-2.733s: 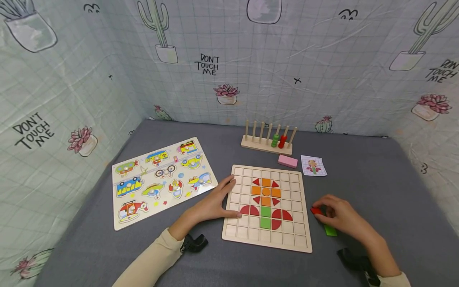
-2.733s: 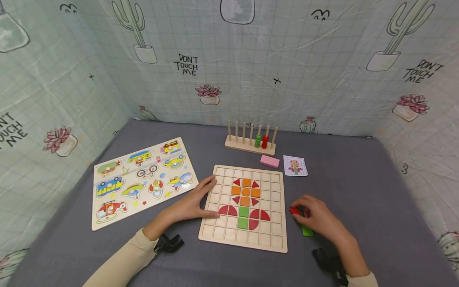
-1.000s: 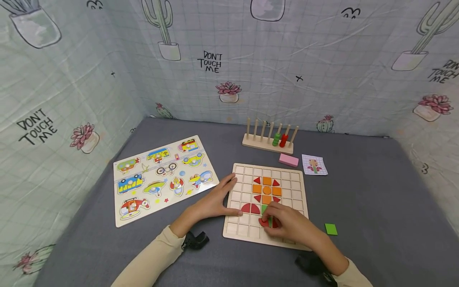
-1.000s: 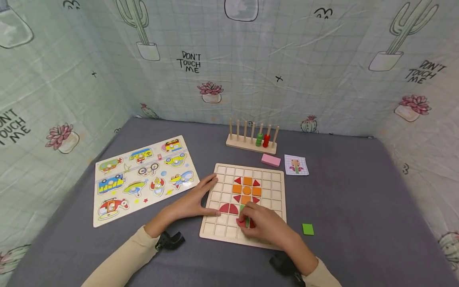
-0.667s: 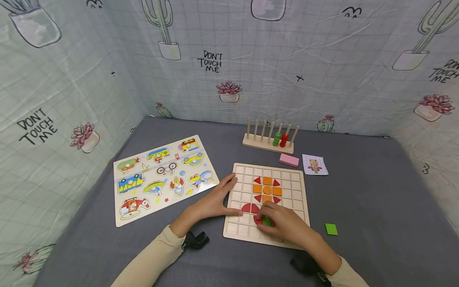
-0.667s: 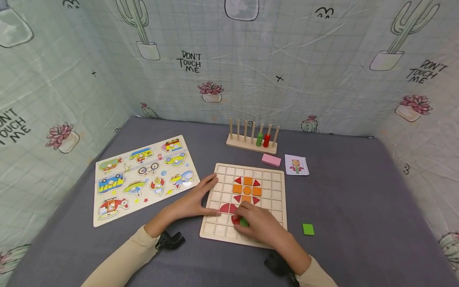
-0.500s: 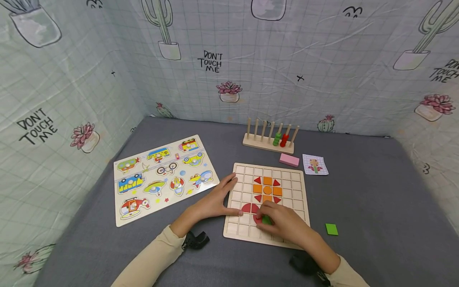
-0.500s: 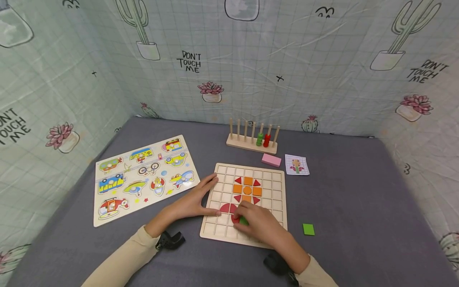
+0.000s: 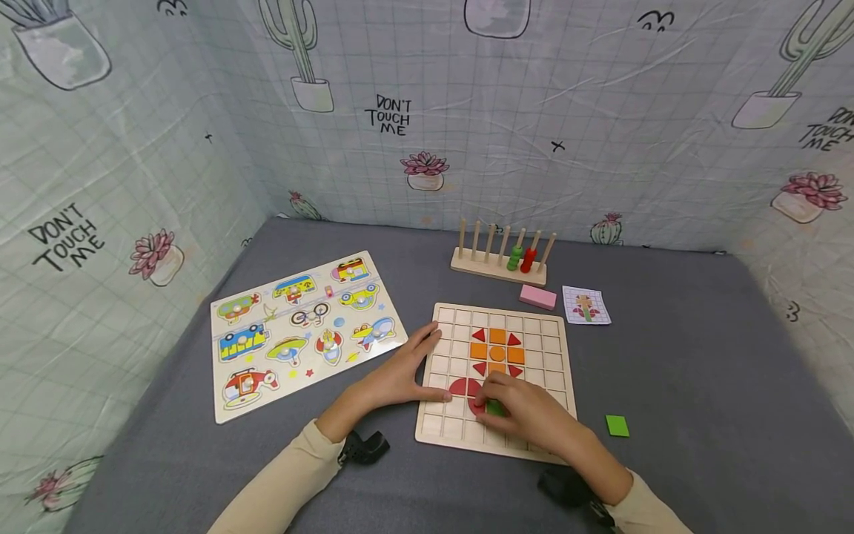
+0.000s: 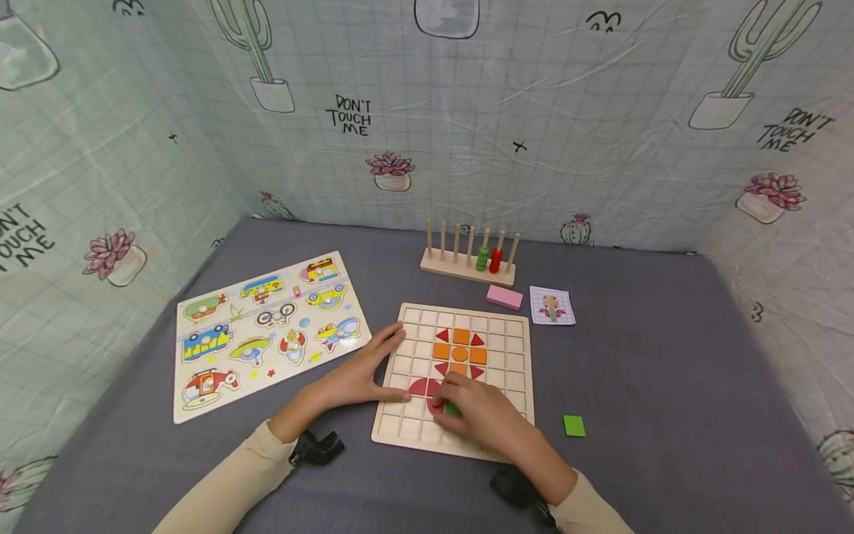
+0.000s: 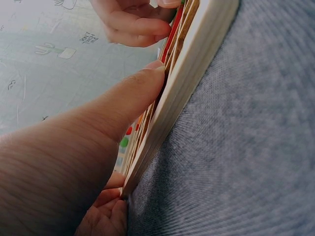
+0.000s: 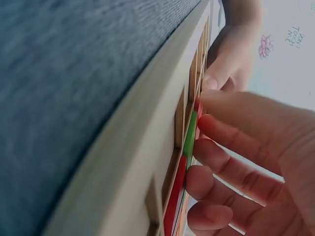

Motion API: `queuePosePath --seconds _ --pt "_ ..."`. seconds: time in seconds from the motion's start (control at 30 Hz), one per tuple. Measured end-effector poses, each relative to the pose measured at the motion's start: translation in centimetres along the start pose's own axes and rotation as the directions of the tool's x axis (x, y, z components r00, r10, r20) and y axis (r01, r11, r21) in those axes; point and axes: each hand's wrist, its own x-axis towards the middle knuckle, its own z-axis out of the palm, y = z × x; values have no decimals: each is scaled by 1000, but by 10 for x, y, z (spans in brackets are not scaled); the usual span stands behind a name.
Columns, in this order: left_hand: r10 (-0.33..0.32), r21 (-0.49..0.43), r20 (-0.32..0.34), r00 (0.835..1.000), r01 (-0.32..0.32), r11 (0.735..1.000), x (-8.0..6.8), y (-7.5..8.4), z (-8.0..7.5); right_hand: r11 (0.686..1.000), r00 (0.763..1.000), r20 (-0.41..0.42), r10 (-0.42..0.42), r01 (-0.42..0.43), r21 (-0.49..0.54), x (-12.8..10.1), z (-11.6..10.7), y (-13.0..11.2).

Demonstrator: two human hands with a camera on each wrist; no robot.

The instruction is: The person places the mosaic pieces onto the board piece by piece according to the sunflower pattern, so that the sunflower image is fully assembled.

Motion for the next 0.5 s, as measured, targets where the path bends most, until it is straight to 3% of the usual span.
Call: queuePosePath --seconds 0.5 --pt "-6 -16 15 1000 6 1000 0 -1 0 996 998 -41 -47 50 70 -29 -26 32"
